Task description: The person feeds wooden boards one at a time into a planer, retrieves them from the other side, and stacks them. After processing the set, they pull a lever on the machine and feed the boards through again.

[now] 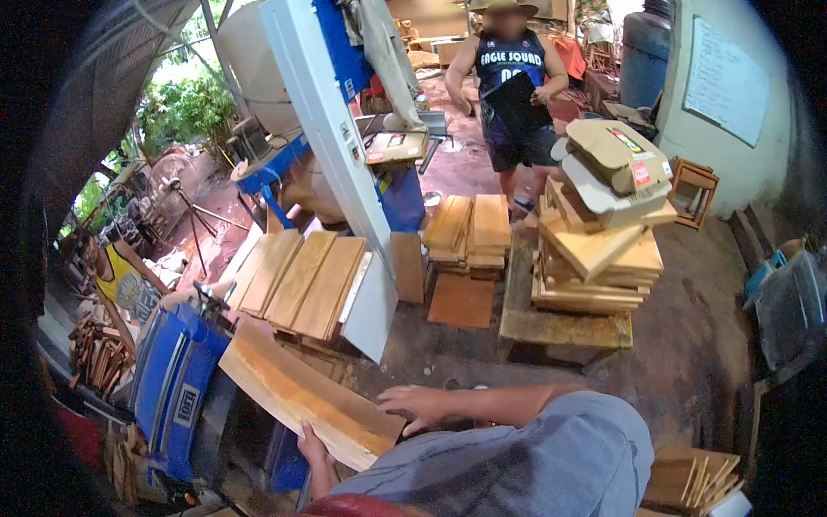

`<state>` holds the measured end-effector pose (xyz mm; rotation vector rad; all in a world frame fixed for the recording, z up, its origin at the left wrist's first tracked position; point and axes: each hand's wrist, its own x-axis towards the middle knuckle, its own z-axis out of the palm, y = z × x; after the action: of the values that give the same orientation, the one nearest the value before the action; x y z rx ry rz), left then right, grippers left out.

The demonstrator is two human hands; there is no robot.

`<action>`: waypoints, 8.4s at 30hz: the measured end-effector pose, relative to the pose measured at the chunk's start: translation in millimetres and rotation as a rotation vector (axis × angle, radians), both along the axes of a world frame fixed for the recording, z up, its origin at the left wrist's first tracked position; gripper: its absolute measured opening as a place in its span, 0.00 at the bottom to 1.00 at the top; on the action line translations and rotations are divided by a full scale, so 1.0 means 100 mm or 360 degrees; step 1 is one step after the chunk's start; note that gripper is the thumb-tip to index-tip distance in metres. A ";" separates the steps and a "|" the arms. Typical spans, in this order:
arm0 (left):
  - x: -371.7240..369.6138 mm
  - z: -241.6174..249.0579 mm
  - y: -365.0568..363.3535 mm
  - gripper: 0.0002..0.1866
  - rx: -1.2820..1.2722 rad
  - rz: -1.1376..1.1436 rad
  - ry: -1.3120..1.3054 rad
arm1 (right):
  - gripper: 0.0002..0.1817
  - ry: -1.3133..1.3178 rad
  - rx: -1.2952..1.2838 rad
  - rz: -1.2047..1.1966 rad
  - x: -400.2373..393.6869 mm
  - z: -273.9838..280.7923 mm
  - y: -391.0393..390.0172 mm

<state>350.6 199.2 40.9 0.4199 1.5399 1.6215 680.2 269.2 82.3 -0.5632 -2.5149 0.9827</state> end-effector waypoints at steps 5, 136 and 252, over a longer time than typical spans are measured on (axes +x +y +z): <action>-0.97 -0.47 -0.83 0.26 -0.0078 0.0148 -0.0089 | 0.45 -0.0279 0.0562 0.0377 -1.48 -0.32 -1.00; -1.76 -0.83 2.81 0.21 0.0099 -0.1045 0.0460 | 0.29 0.0308 -0.1643 -0.0692 -1.28 0.25 1.64; -4.39 -0.22 -1.52 0.57 -0.0401 -0.1359 0.2599 | 0.41 -0.0439 0.0262 -0.0792 -3.21 -0.54 -1.77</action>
<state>-88.4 47.5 18.6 2.2079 2.0139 0.1429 359.1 91.7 27.9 -1.2648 -2.4573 0.5367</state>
